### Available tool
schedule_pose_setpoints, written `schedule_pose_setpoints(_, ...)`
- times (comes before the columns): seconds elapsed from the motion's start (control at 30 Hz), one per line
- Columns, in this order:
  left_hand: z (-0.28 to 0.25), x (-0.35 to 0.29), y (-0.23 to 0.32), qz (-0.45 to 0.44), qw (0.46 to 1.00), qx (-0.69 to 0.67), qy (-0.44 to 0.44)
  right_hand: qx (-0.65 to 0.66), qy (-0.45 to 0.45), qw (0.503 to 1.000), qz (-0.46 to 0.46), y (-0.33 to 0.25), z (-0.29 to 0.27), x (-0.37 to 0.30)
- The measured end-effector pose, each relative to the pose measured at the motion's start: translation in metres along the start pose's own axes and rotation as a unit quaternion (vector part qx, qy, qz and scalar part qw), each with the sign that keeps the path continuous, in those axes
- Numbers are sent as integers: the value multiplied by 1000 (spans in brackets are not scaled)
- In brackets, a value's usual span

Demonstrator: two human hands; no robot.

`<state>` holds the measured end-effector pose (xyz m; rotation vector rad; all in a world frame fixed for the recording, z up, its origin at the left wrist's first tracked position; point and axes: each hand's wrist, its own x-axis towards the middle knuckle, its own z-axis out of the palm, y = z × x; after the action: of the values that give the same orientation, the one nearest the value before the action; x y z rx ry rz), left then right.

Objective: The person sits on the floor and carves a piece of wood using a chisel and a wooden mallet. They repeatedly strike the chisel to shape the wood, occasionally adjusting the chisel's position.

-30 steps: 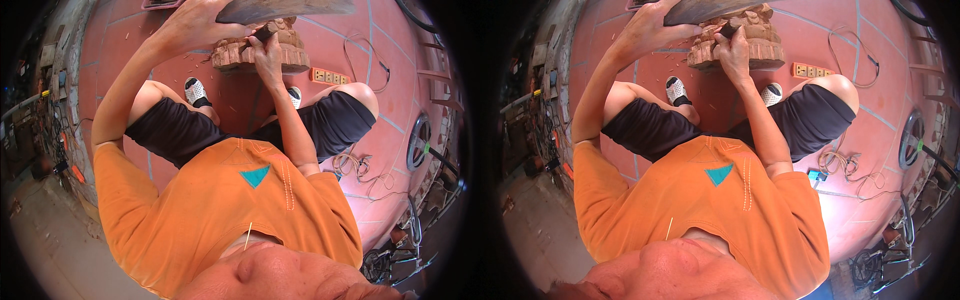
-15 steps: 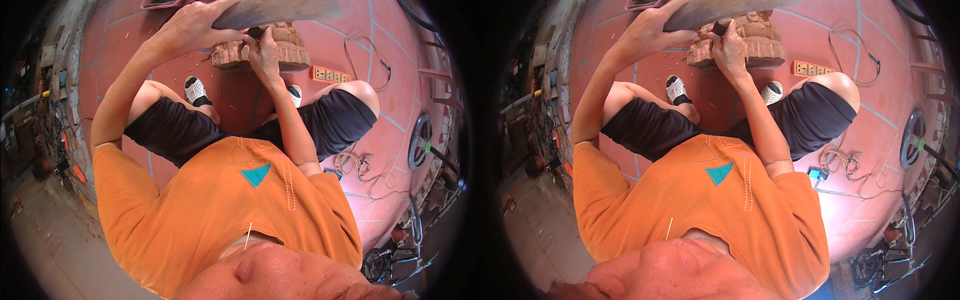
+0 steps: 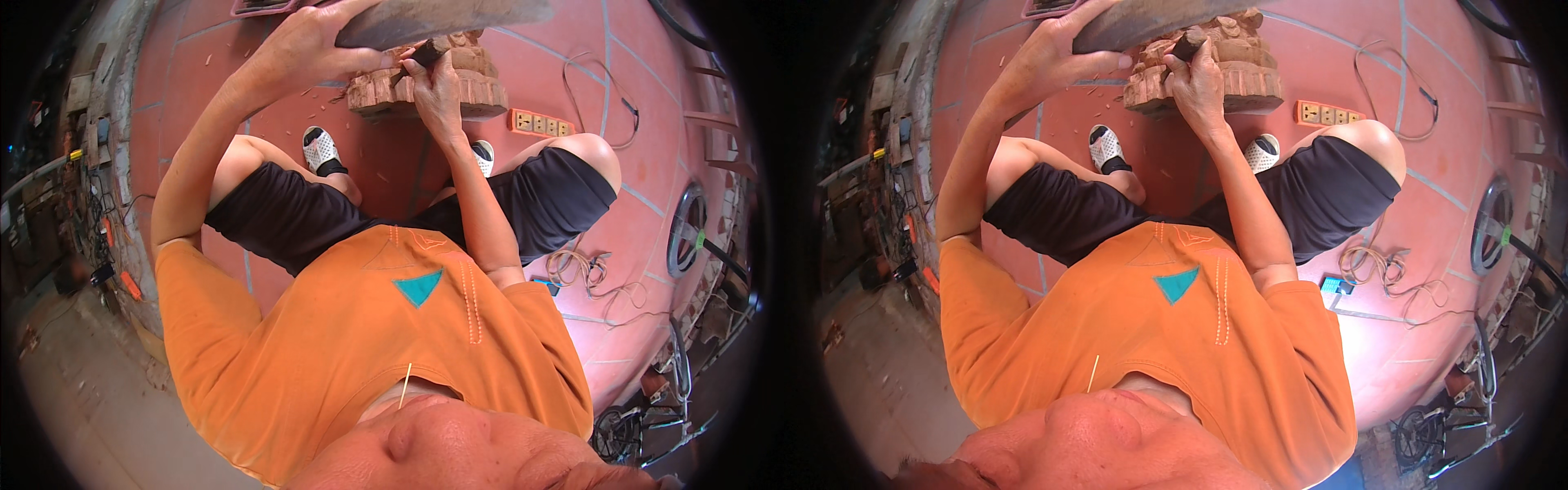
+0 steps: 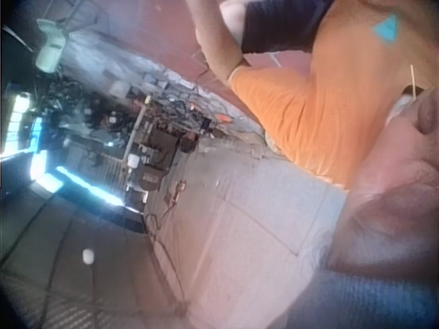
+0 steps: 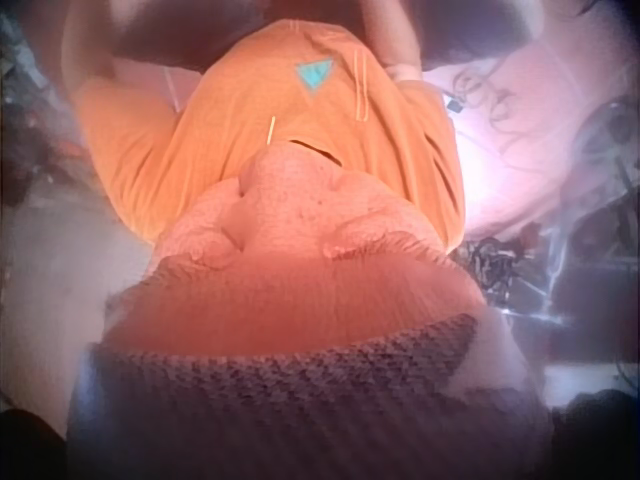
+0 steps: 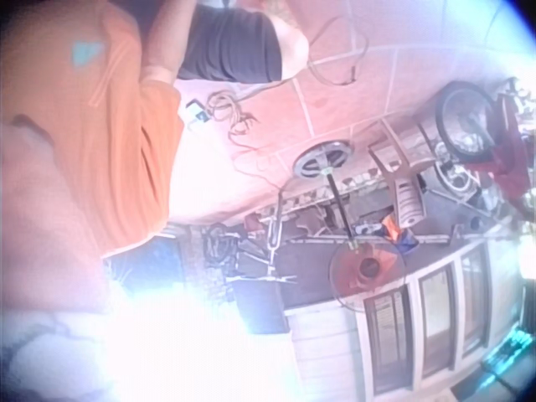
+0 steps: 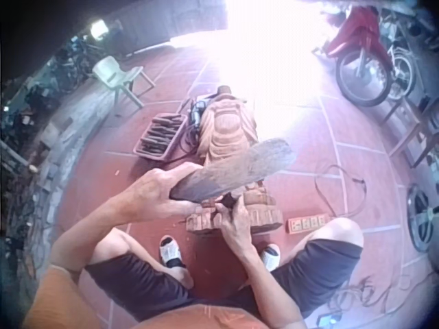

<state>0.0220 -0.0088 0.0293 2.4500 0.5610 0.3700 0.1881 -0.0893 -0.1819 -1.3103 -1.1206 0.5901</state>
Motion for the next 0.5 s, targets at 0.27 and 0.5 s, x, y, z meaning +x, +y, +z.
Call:
schedule_pose_setpoints(0.27,5,-5,-8,-89,995,25,-43,-19,-7,999,25,-24,-7,0)
schedule_pose_setpoints(0.5,25,-12,-25,-128,986,97,-46,1,0,1000,17,-26,-3,-1)
